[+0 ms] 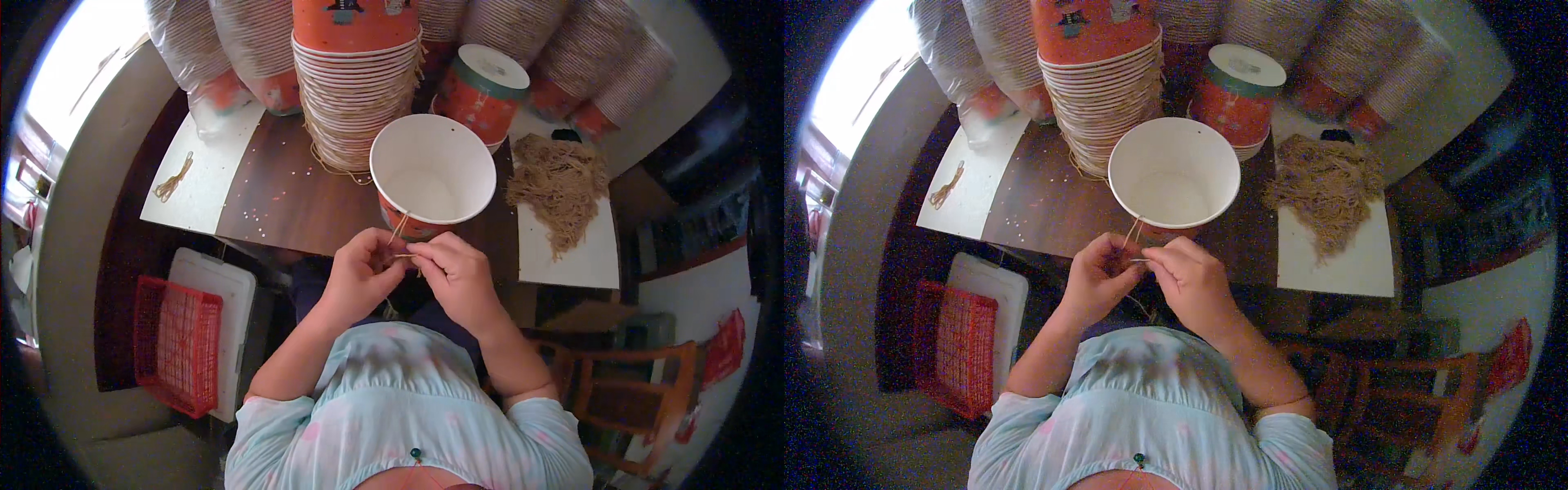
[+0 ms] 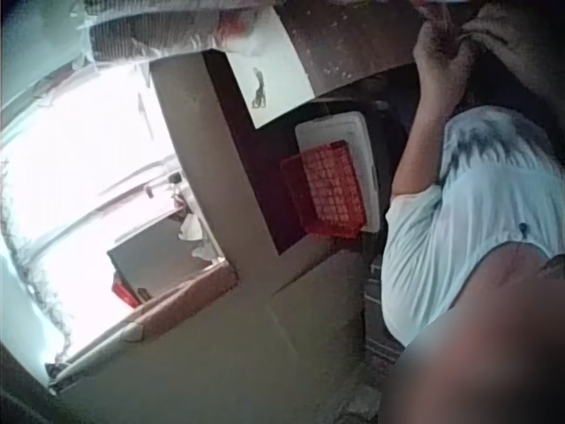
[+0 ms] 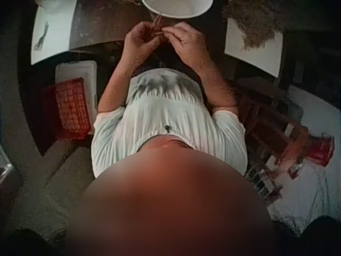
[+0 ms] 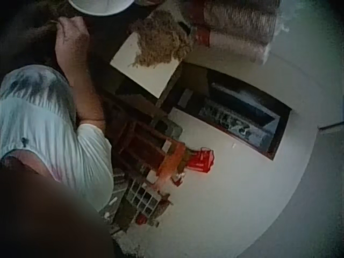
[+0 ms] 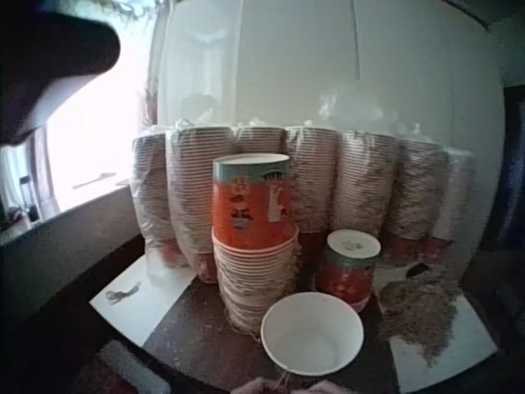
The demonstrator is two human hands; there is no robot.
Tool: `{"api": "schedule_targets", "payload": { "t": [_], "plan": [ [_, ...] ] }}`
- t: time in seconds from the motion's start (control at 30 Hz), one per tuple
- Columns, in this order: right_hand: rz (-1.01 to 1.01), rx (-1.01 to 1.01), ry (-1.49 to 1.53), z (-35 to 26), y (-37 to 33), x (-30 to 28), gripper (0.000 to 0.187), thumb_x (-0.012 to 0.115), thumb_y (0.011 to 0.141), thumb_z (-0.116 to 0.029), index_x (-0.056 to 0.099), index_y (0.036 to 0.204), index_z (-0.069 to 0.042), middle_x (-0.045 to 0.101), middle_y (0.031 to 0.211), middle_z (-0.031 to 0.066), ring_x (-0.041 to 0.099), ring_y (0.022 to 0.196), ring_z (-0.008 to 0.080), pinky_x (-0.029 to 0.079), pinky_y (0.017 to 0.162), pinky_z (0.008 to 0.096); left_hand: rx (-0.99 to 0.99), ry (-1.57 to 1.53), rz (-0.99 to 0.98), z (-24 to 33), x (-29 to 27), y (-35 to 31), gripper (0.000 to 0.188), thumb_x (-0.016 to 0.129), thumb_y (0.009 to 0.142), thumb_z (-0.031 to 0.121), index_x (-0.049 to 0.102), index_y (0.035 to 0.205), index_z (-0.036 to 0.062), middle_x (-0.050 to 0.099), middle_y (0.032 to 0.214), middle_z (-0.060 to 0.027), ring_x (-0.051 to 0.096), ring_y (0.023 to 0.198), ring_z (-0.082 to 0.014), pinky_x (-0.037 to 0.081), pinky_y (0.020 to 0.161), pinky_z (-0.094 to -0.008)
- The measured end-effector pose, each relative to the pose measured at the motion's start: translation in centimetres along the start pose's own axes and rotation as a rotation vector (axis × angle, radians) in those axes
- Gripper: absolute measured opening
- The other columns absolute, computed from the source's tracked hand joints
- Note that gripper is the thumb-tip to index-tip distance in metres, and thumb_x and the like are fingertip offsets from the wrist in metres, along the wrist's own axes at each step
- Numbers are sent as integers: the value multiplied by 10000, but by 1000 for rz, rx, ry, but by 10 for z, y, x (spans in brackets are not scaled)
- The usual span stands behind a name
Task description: Manual assembly of paper containers by attaching elastic handles through pre-punched holes.
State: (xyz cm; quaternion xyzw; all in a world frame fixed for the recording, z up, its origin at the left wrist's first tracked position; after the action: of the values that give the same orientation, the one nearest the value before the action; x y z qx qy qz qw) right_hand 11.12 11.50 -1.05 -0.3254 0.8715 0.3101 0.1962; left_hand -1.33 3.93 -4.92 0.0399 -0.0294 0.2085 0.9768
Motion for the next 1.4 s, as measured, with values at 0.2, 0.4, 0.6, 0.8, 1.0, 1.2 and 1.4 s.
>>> {"api": "schedule_targets", "payload": {
  "t": [0.2, 0.4, 0.6, 0.8, 1.0, 1.2, 1.4],
  "plan": [
    [129, -169, -198, -4, 3, 8, 207, 627, 766, -37, 596, 970, -28, 594, 814, 117, 599, 745, 289, 491, 653, 370, 304, 525, 234, 14, -14, -6, 140, 649, 753, -12, 603, 884, 5, 560, 764, -67, 527, 599, -90, 435, 545, -213],
    [218, -223, -326, 9, 6, 36, 172, 607, 770, -56, 577, 937, -36, 615, 828, 113, 609, 769, 316, 500, 665, 381, -312, -435, 179, -9, -1, -8, 82, 610, 836, 101, 606, 849, 21, 527, 669, -5, 449, 520, -71, 355, 479, -190],
    [89, 272, 580, 20, 14, 48, 96, 608, 820, -33, 597, 912, -9, 663, 896, 108, 648, 773, 187, 522, 673, 299, -407, -889, 11, -16, -8, -9, 107, 586, 862, 130, 590, 828, 29, 518, 650, 14, 378, 484, -49, 303, 446, -187],
    [57, 520, 1316, 27, 5, 64, 101, 592, 831, -32, 583, 931, -20, 647, 936, 110, 625, 842, 174, 495, 778, 288, -257, -571, 202, -18, -14, -13, 105, 597, 854, 105, 594, 821, 5, 575, 704, -6, 448, 544, -40, 336, 480, -174],
    [104, 475, 1372, 26, 4, 64, 157, 608, 818, -24, 551, 964, -20, 627, 904, 72, 613, 811, 149, 486, 798, 260, -57, -302, 272, -9, -15, -15, 85, 594, 855, 56, 597, 860, -28, 624, 798, -35, 542, 675, -50, 423, 601, -171],
    [148, 488, 1125, 29, 0, 57, 215, 625, 803, -8, 532, 998, -14, 589, 936, 53, 581, 837, 115, 485, 807, 254, 14, -207, 287, -7, -17, -9, 65, 587, 855, 34, 585, 866, -30, 630, 831, -37, 565, 717, -63, 446, 651, -181],
    [78, 441, 1185, 32, 2, 53, 250, 622, 804, 1, 496, 1019, -17, 582, 928, 64, 577, 857, 125, 487, 804, 256, 148, -273, 208, -6, -14, 5, 52, 570, 858, 74, 558, 855, 23, 595, 1003, -103, 461, 573, -58, 372, 511, -194]
  ]
}}
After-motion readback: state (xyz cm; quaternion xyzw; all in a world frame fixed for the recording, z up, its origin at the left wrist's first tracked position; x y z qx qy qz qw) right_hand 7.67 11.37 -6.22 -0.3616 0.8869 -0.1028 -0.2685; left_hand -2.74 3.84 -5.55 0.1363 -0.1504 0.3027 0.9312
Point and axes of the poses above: each hand's wrist, its own y-axis towards the middle knuckle, its own x-axis out of the palm, z = x × y, the point moved 4 cm from there along y, towards the middle knuckle
